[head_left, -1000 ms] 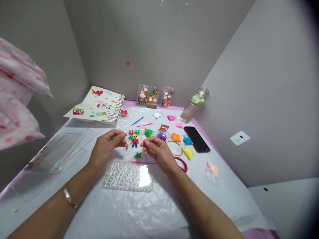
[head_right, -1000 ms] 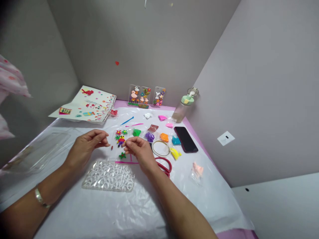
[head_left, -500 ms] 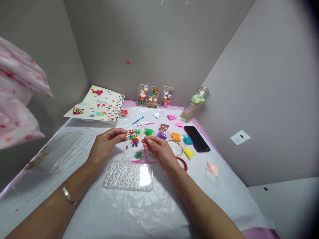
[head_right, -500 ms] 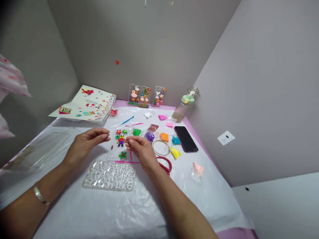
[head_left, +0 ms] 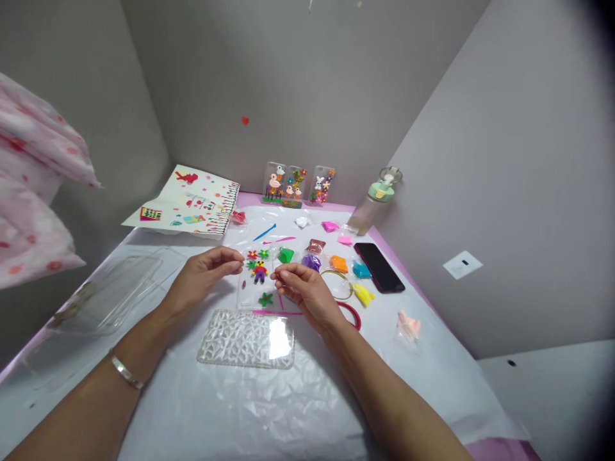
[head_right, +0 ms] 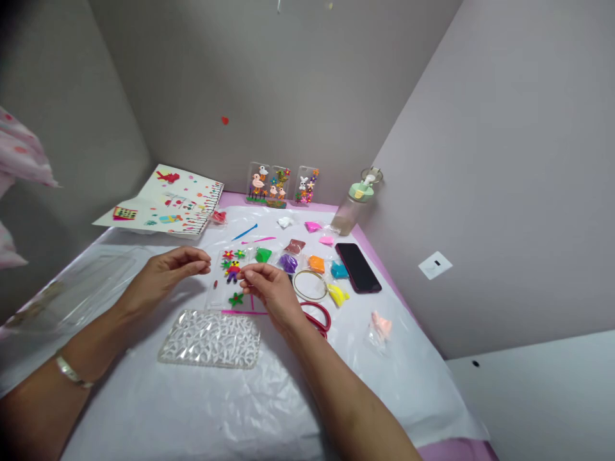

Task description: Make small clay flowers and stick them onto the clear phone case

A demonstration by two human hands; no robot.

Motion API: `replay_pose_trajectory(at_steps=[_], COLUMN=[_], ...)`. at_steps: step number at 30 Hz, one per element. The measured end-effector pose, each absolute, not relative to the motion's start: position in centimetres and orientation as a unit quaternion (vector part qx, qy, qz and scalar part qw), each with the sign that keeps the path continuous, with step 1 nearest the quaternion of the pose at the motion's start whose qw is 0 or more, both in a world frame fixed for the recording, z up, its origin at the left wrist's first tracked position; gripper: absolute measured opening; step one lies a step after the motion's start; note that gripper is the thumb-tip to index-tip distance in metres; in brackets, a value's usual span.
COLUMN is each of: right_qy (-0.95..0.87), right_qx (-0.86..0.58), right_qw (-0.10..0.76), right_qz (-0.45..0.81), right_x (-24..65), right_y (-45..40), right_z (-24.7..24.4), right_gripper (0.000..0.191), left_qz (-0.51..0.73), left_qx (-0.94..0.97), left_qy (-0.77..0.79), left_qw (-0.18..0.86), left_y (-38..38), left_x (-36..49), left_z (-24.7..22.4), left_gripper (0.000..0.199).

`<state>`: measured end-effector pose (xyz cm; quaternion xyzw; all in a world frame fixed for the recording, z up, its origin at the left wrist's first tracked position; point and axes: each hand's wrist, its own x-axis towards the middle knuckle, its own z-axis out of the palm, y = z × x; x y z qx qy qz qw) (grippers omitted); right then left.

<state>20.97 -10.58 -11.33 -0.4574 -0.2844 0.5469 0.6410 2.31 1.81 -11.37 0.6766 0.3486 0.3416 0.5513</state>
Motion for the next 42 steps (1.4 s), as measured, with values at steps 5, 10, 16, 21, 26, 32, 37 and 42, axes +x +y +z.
replay_pose_trajectory(at_steps=[5,10,16,21,26,32,37,42], right_qy=[-0.282,-0.282,-0.293,-0.297,-0.301,-0.310,-0.318,-0.325], right_qx=[-0.453,-0.448,-0.447,-0.447,-0.452,-0.453,-0.451,-0.458], right_qw=[0.641,0.642,0.638,0.635,0.629,0.624,0.619,0.612], right_qz=[0.552,0.555,0.554,0.555,0.556,0.556,0.559,0.557], right_x=[21.0,21.0,20.9,20.8,20.8,20.8,20.8,20.7], right_y=[-10.6,-10.6,-10.6,-10.6,-10.6,-10.7,-10.7,-10.7], right_z=[-11.3,-11.4,-11.4,-11.4,-11.4,-11.3,-11.3,-11.3], right_gripper=[0.022,0.023,0.018,0.018,0.020,0.017,0.017,0.019], left_qz=[0.329,0.308,0.279,0.265,0.249,0.197,0.178,0.180], left_qx=[0.678,0.731,0.718,0.718,0.732,0.764,0.784,0.794], left_qy=[0.359,0.389,0.355,0.344,0.366,0.326,0.306,0.298], left_qw=[0.551,0.469,0.529,0.544,0.518,0.521,0.509,0.498], left_y=[2.1,2.6,2.9,2.9,2.8,3.5,4.1,3.9], left_x=[2.0,1.6,1.2,1.3,1.3,1.0,0.9,1.1], left_z=[-11.3,-11.5,-11.8,-12.1,-11.7,-12.6,-14.0,-14.2], left_gripper=[0.028,0.036,0.024,0.026,0.027,0.024,0.019,0.017])
